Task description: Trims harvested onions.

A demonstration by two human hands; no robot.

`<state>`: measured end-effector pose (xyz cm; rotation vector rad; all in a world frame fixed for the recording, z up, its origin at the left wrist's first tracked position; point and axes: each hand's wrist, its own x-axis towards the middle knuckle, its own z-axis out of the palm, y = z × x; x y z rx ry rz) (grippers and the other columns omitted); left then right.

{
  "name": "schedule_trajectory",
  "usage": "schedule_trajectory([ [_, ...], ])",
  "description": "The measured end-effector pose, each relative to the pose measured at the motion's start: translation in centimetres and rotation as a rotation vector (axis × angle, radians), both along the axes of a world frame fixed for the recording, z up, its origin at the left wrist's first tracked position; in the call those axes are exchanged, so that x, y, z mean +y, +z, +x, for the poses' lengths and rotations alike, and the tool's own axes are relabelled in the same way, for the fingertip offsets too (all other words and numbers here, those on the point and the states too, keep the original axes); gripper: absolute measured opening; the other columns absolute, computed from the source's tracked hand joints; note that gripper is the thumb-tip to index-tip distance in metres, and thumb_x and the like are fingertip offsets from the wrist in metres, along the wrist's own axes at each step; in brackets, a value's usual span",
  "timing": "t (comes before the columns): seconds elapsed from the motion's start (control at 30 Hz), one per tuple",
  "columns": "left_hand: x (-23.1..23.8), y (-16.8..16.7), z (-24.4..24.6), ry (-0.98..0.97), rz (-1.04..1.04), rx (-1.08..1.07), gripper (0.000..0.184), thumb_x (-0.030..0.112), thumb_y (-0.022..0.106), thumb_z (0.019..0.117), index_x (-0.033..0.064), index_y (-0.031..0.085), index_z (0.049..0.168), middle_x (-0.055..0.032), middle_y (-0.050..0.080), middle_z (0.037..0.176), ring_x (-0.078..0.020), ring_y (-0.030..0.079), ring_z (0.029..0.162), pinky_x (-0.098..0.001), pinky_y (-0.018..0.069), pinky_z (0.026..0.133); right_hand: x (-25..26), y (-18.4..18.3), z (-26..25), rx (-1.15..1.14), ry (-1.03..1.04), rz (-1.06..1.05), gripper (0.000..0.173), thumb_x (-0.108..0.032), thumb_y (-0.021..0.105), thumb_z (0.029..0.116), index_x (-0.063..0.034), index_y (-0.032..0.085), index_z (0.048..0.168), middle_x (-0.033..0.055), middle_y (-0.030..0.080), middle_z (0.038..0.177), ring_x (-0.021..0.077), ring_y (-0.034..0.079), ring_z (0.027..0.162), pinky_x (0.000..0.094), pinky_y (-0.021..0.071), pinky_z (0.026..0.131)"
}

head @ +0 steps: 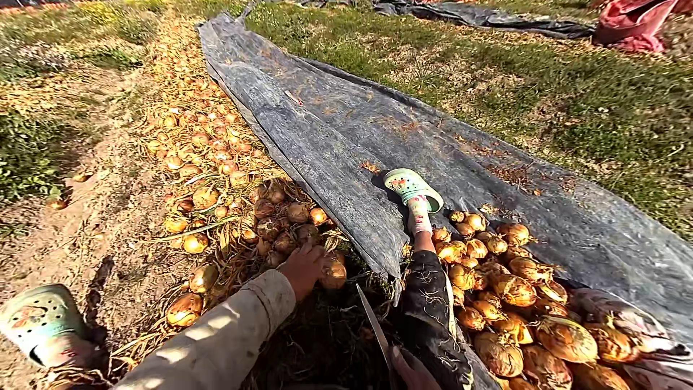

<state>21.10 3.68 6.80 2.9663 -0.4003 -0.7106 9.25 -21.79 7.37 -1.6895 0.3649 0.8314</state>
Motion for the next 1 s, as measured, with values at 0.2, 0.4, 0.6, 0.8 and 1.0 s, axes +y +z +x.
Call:
schedule_trajectory([
  [0.2, -1.3, -1.0, -11.7, 0.283, -0.865, -0.459, 0.033, 0.023, 0.048, 0.1000, -0.0027, 0.067, 0.107, -0.0213, 0.065, 0.127, -0.0366, 0.056, 0.129, -0.0592, 0.0392, 0.110, 0.6, -7.1, -0.1, -0.353, -0.035, 0.180, 0.101, -0.064, 0.073, 0.0729, 0.0090, 0.046, 0.138, 0.0108, 0.066, 0.104, 0.0111, 0.064, 0.084, 0.0332, 0.0557, 0.078],
  [0.4, -4.5, -2.9, -18.0, 0.607, -1.405, -0.179, 0.016, 0.021, 0.044, 0.1050, 0.0087, 0.054, 0.108, 0.0136, 0.057, 0.076, 0.0051, 0.054, 0.063, -0.0161, 0.0500, 0.060, 1.4, -4.9, -0.3, -0.755, -0.020, 0.306, 0.082, -0.063, 0.064, 0.0884, 0.0091, 0.054, 0.126, -0.0006, 0.071, 0.101, -0.0035, 0.066, 0.088, 0.0217, 0.0573, 0.081],
  [0.6, -2.6, -2.9, -19.1, 0.544, -1.294, 0.104, 0.050, 0.053, 0.056, 0.0992, 0.0071, 0.060, 0.119, 0.0103, 0.061, 0.081, 0.0046, 0.053, 0.064, -0.0168, 0.0472, 0.058, 0.8, -5.7, -1.9, -0.342, -0.051, 0.419, 0.028, -0.036, 0.054, 0.0975, -0.0097, 0.059, 0.105, -0.0115, 0.054, 0.063, -0.0001, 0.049, 0.048, 0.0203, 0.0480, 0.048],
  [0.8, -1.7, -3.3, -19.8, 0.330, -0.885, -0.068, 0.067, 0.059, 0.071, 0.0861, -0.0033, 0.072, 0.109, -0.0107, 0.076, 0.092, -0.0156, 0.074, 0.085, -0.0375, 0.0608, 0.078, 0.1, -6.0, -2.9, -0.078, 0.090, 0.386, 0.022, -0.029, 0.049, 0.0984, -0.0138, 0.060, 0.087, -0.0097, 0.048, 0.054, 0.0007, 0.044, 0.042, 0.0197, 0.0407, 0.043],
  [1.0, -1.7, -0.8, -16.9, 0.545, -0.474, -0.382, 0.041, 0.034, 0.062, 0.0985, -0.0061, 0.071, 0.094, -0.0177, 0.068, 0.074, -0.0314, 0.068, 0.069, -0.0492, 0.0550, 0.066, 0.1, -4.9, -2.4, 0.080, 0.050, 0.393, 0.044, -0.028, 0.030, 0.1105, -0.0122, 0.053, 0.077, -0.0055, 0.045, 0.048, 0.0043, 0.043, 0.037, 0.0198, 0.0394, 0.039],
])
